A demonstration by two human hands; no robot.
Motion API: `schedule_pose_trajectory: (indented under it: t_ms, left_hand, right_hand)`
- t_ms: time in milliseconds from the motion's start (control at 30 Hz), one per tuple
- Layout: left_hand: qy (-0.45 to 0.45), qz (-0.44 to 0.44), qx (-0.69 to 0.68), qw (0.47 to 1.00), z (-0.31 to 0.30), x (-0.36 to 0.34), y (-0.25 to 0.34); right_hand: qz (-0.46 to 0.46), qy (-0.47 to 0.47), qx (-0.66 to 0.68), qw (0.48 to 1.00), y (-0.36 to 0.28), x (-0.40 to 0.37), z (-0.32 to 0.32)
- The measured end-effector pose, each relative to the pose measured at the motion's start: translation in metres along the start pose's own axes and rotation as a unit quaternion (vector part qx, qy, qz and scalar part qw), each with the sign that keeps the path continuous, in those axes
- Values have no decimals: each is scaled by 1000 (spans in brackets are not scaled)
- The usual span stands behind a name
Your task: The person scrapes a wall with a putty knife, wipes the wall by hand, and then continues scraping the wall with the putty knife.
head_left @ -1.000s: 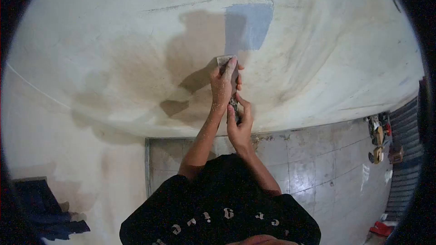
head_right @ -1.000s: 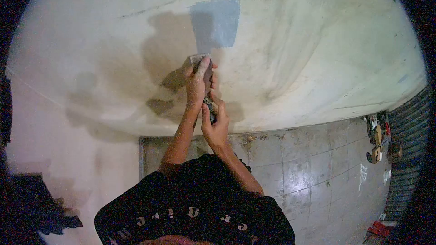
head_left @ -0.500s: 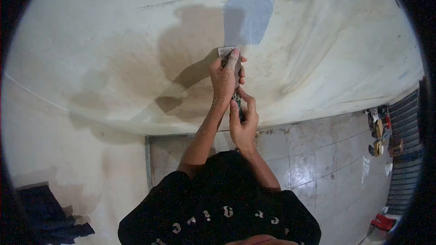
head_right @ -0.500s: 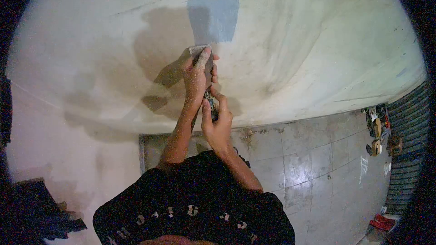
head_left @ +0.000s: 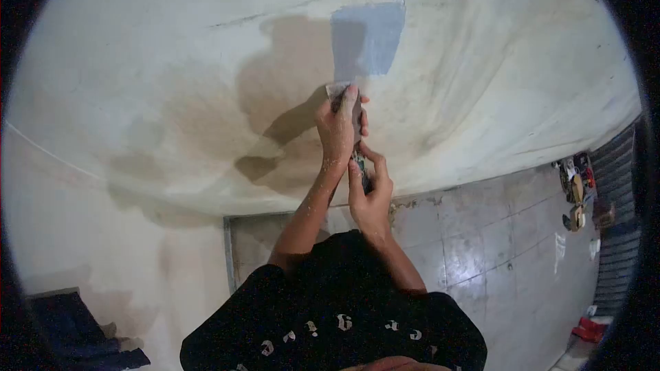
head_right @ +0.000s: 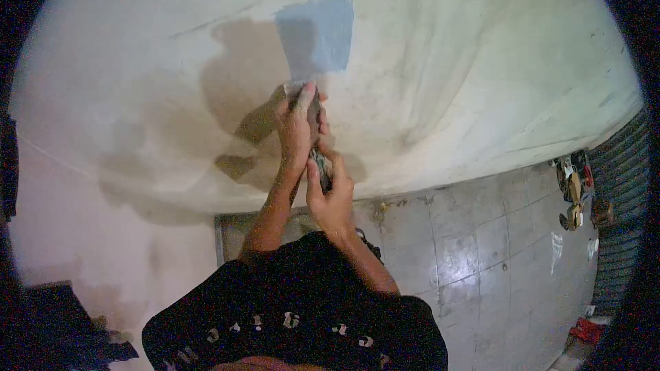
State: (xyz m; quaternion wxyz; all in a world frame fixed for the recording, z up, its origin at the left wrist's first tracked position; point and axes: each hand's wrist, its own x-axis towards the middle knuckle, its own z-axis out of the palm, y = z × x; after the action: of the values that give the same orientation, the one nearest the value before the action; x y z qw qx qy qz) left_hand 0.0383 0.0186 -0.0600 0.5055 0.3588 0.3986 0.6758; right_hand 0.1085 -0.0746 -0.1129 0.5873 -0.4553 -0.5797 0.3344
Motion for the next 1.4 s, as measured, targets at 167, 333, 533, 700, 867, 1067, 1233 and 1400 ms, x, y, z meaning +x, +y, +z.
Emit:
schedule_pose_trajectory:
  t_ms: [167,333,533,700,867,1067,1233,1400]
  left_hand:
    - [17,-7,26,999,-3,-5,-6]
    - [0,22,17,1000,9,-4,13]
    - [14,-22,24,999,-5,-6,-10]
    - [39,-26,14,999,-1,-11,-9]
    - [10,-3,12,1000,3,-1,3]
    - [39,-15,-4,999,1,-3,-9]
    - [30,-13,19,999,8,-5,6]
    - [44,-18,17,999,7,-8,0]
  right_hand:
    - [-5,16,3,1000,8,-7,2]
    - [23,15,7,1000,-12,2,-2]
    - [1,8,12,1000,4,-6,-3]
    - [14,12,8,1000,7,-9,-2]
    - [10,10,10,1000,7,1,-2]
    - [80,3,40,996,0,-2,-6]
    - [13,18,8,1000,5,1,-6]
    - [13,6,26,1000,7,1,-9]
